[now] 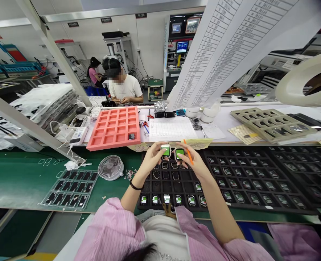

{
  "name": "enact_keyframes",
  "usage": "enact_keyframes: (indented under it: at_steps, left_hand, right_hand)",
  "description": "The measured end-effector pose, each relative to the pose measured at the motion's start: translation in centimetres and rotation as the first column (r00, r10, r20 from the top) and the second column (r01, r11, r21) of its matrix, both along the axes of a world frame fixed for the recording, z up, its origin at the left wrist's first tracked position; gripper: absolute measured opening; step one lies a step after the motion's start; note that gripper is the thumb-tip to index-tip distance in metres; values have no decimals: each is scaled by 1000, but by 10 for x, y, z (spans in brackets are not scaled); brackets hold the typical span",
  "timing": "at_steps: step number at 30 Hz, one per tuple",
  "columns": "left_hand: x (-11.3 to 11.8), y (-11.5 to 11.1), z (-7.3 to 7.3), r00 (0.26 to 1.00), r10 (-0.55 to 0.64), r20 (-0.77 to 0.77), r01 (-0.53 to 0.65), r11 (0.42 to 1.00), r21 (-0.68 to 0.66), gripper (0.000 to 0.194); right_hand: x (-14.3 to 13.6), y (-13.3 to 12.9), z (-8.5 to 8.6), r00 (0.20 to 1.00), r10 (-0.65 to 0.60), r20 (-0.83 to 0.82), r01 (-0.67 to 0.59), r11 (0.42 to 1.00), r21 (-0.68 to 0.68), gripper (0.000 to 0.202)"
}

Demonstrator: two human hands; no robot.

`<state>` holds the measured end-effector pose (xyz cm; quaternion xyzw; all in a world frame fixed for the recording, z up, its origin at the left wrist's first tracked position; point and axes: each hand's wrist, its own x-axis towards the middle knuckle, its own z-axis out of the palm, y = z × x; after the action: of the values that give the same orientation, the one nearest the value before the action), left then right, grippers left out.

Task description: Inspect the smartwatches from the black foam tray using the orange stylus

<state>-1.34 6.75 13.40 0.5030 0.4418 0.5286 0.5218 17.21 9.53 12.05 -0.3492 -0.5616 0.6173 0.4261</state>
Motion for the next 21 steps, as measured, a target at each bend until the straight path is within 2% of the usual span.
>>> enact_keyframes:
  at_steps: [8, 14, 21]
  left_hand:
    - [-2, 0, -3, 1000, -19, 12, 19, 1000, 16, 46]
    - [-2, -1, -1, 998, -25, 51, 27, 999, -23, 45]
    - [-6, -5, 1, 995, -75, -65, 81, 992, 93, 59]
  right_hand:
    - [3, 1, -5, 1000, 17, -16, -16, 1000, 11, 53]
    - [4, 2, -10, 999, 29, 12, -30, 999, 38, 59]
    - [4, 1, -6, 1000, -15, -23, 15, 1000, 4, 47]
